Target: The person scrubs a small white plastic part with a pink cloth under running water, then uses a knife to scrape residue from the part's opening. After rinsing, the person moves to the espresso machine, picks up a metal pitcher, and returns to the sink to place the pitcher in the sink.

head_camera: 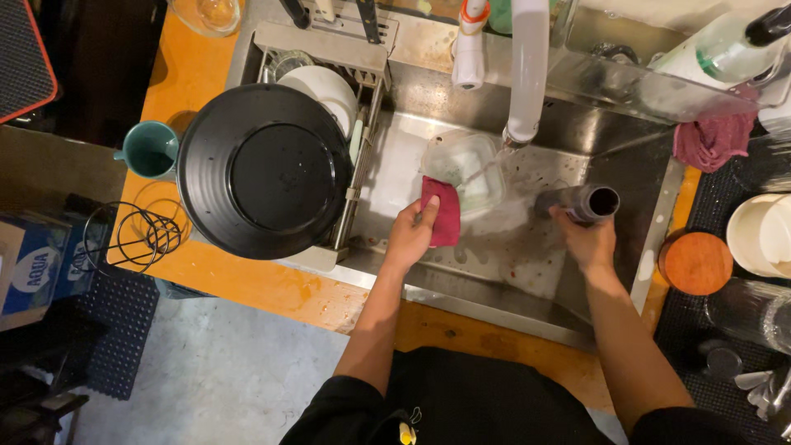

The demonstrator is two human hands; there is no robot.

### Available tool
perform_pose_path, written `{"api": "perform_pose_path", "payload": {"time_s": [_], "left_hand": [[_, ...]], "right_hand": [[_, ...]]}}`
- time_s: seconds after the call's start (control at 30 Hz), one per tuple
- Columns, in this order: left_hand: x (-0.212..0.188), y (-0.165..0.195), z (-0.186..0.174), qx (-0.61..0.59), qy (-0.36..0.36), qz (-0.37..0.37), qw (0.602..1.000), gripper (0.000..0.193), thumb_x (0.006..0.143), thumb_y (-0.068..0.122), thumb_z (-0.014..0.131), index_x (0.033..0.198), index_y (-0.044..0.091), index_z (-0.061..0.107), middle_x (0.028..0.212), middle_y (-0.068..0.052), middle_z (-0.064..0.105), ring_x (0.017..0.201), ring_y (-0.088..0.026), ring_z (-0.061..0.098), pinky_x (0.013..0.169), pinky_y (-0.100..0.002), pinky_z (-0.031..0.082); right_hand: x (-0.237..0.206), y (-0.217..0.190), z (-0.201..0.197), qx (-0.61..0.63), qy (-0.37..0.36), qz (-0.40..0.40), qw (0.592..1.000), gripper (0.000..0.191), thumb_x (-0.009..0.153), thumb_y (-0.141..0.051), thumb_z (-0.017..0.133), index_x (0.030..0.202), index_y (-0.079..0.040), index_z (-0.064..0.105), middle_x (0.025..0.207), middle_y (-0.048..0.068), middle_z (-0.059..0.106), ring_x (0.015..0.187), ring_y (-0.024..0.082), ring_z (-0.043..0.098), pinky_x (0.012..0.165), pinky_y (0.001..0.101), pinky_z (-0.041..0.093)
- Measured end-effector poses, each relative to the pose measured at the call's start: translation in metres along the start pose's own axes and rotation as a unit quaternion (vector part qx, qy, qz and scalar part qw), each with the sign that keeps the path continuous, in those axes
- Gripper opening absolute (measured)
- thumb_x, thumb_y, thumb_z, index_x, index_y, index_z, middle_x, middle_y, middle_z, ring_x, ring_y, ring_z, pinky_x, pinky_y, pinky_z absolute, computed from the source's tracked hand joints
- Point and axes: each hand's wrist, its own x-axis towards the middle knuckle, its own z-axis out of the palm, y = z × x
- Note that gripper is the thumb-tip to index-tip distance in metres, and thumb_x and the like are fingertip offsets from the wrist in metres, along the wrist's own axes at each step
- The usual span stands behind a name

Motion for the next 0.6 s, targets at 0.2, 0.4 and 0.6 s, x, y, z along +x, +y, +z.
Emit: {"api": "perform_pose_path", "payload": {"time_s": [0.2, 0.4, 0.6], "left_hand": [[0.001, -0.006, 0.001, -0.053, -0.035, -0.009, 0.998, 0.052, 0.105, 0.05, 0.05, 0.102, 0.004, 0.073, 0.072, -0.002, 0.065, 0.06, -0.009, 0.061, 0.052, -0.03, 0.058], [0.01, -0.018, 0.003, -0.081, -0.092, -0.042, 0.992, 0.048, 0.103, 0.048, 0.047, 0.105, 0.007, 0.071, 0.081, -0.002, 0.07, 0.066, -0.012, 0.065, 0.056, -0.031, 0.056], [0.011, -0.021, -0.004, -0.143, -0.129, -0.102, 0.976, 0.047, 0.104, 0.046, 0.049, 0.117, 0.004, 0.065, 0.098, -0.01, 0.067, 0.081, -0.017, 0.066, 0.058, -0.034, 0.057]], "right_hand": [[-0.02, 0.0, -0.015, -0.173, -0.228, 0.266, 0.92, 0.06, 0.101, -0.048, 0.071, 0.111, 0.011, 0.077, 0.083, 0.017, 0.078, 0.075, 0.022, 0.075, 0.073, 0.0313, 0.058], [-0.036, -0.053, 0.053, 0.11, -0.31, 0.168, 0.929, 0.072, 0.093, -0.042, 0.065, 0.151, -0.009, 0.04, 0.136, 0.011, 0.054, 0.115, 0.024, 0.064, 0.086, 0.0397, 0.061], [-0.03, -0.098, 0.12, 0.115, -0.316, -0.041, 0.941, 0.077, 0.088, -0.031, 0.077, 0.152, -0.006, 0.041, 0.132, 0.017, 0.064, 0.113, 0.022, 0.064, 0.095, 0.034, 0.054]]}}
